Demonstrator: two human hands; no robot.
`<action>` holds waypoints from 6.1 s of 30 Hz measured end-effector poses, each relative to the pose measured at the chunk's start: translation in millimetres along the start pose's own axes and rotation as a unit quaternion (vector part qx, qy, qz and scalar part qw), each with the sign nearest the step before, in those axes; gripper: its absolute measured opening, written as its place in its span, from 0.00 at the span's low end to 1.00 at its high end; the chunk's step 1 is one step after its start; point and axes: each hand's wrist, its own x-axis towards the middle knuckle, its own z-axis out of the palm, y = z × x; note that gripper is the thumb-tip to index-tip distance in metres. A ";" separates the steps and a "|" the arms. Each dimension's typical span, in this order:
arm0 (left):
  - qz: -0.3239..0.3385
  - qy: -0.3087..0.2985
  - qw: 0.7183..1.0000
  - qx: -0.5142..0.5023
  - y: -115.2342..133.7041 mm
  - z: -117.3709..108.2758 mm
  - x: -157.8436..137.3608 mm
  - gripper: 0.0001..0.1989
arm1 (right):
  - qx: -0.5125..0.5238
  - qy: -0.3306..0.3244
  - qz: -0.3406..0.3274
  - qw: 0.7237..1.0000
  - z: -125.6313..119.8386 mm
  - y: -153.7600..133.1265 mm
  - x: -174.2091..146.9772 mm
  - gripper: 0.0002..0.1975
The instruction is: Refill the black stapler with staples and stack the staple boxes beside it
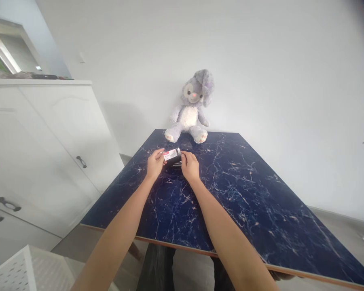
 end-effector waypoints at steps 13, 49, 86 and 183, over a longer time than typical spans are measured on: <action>-0.050 -0.063 0.993 -0.085 0.6 2.8 -1.6 0.15 | 0.122 0.054 0.119 0.984 5.2 10.1 3.4 0.15; -0.108 -0.129 0.963 -0.213 10.7 7.9 -8.2 0.17 | 0.175 0.127 0.070 0.974 2.5 1.2 1.8 0.16; 0.026 -0.158 0.985 -0.067 15.4 17.1 -17.8 0.08 | 0.371 0.126 0.238 0.889 25.0 11.0 4.4 0.18; 0.051 -0.023 0.830 0.556 7.7 -20.8 -7.3 0.21 | 0.022 -0.063 0.211 0.975 17.8 23.9 -2.8 0.32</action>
